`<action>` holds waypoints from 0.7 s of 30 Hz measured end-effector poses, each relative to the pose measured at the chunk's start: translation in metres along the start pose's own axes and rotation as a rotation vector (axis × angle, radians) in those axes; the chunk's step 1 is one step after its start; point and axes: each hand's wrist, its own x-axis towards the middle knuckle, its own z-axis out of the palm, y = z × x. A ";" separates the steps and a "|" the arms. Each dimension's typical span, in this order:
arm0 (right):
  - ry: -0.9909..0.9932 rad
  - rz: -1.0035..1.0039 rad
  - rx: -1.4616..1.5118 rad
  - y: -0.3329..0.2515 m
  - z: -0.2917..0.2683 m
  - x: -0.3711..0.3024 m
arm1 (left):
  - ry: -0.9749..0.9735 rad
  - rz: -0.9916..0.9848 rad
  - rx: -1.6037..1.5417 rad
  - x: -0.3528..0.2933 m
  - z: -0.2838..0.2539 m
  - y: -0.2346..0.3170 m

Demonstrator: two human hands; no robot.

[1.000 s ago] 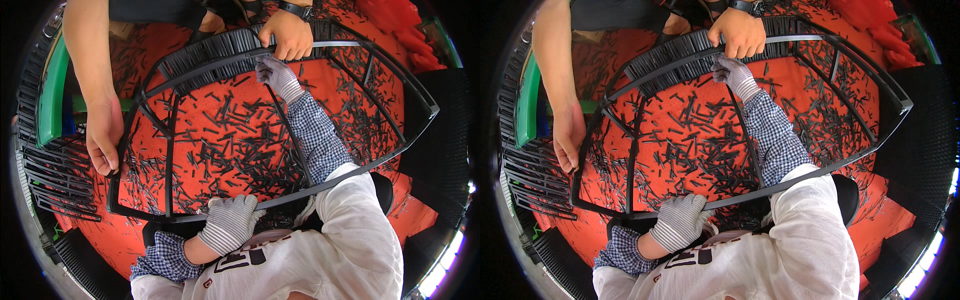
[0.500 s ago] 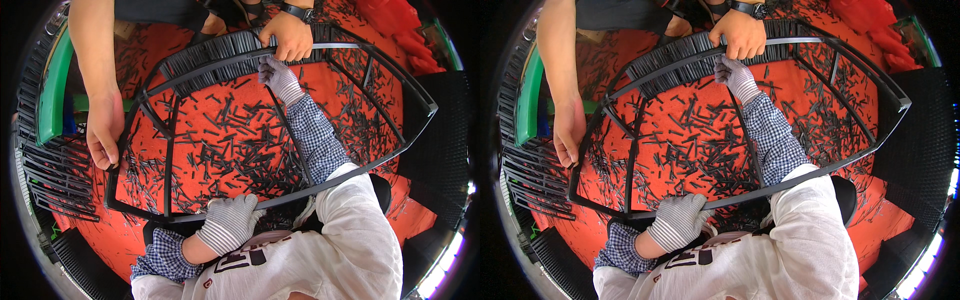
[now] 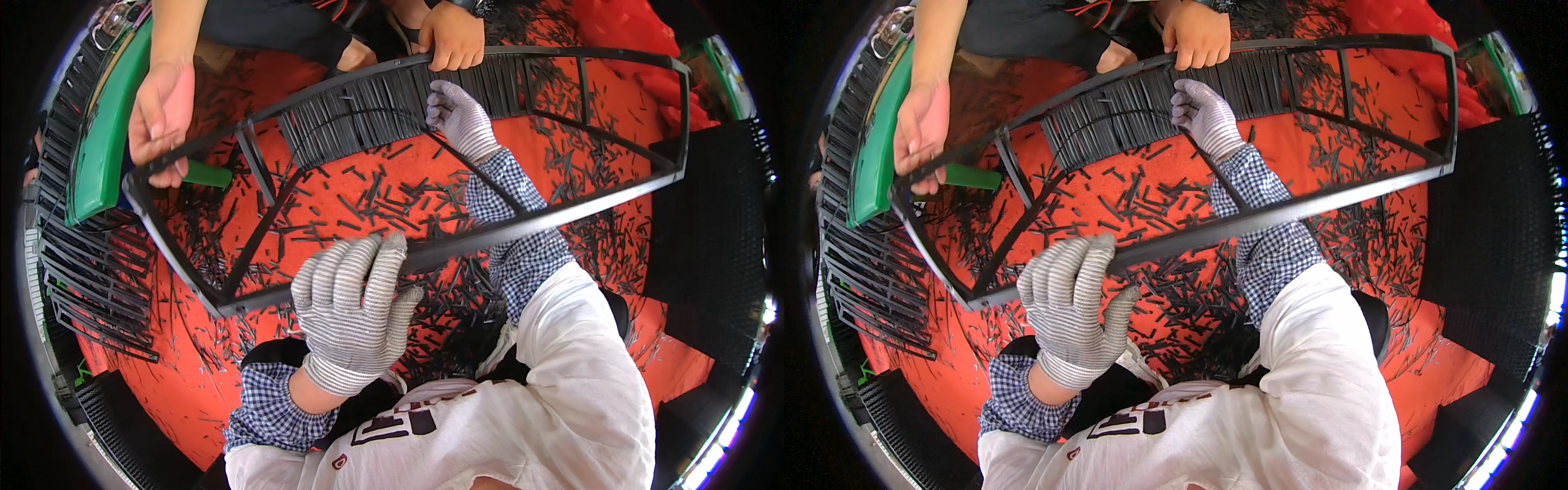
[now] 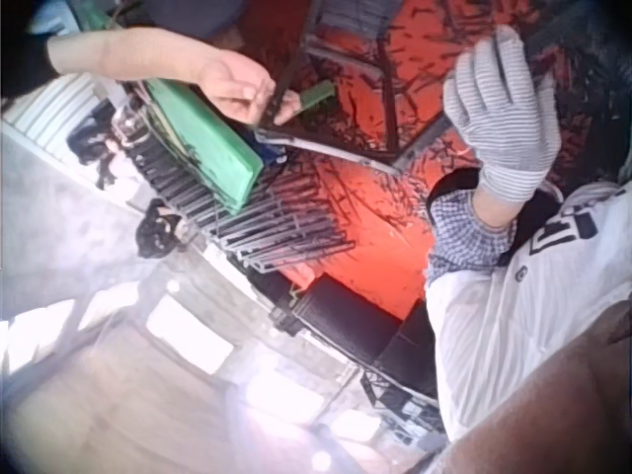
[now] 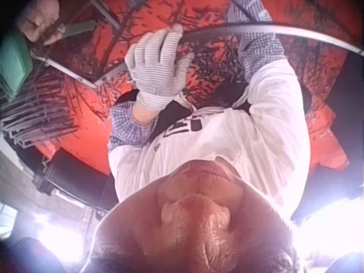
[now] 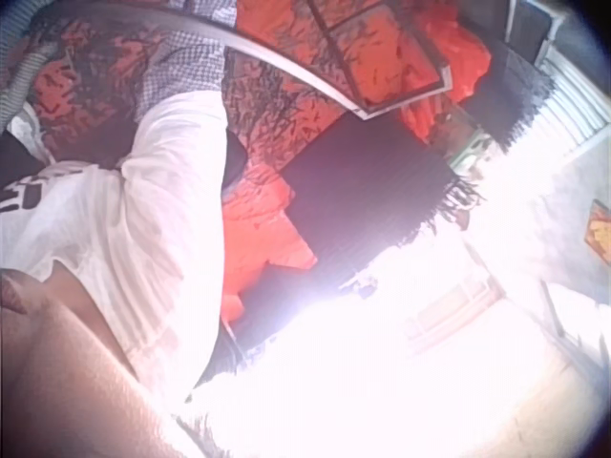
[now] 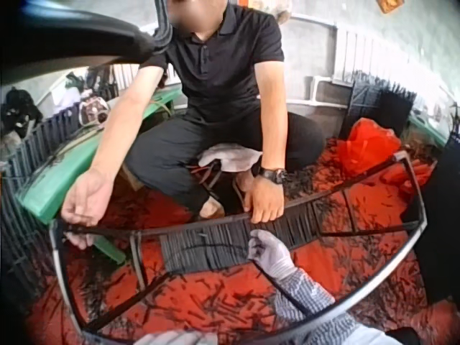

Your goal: The person assists a coworker with weaving and securing synthetic strips onto a metal frame by hand, holding the frame and pulling the strips while the coworker attaches them using a tool.

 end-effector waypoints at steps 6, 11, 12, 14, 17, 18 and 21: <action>0.085 -0.086 -0.434 -0.037 0.015 0.010 | 0.068 0.063 -0.076 -0.003 0.002 0.009; 0.085 -0.101 -0.572 -0.068 0.025 0.015 | -0.103 0.079 -0.175 -0.006 0.022 0.008; 0.082 -0.105 -0.571 -0.071 0.028 0.015 | -0.100 0.082 -0.171 -0.007 0.024 0.008; 0.103 -0.098 -0.661 -0.077 0.033 0.014 | -0.212 0.041 -0.215 -0.008 0.023 0.008; 0.092 -0.102 -0.694 -0.080 0.041 0.008 | -0.285 0.037 -0.221 -0.013 0.021 0.006; 0.103 -0.099 -0.717 -0.081 0.043 0.007 | -0.330 0.027 -0.213 -0.014 0.019 0.006; 0.125 -0.108 -0.722 -0.085 0.051 0.003 | -0.373 0.024 -0.220 -0.012 0.014 0.008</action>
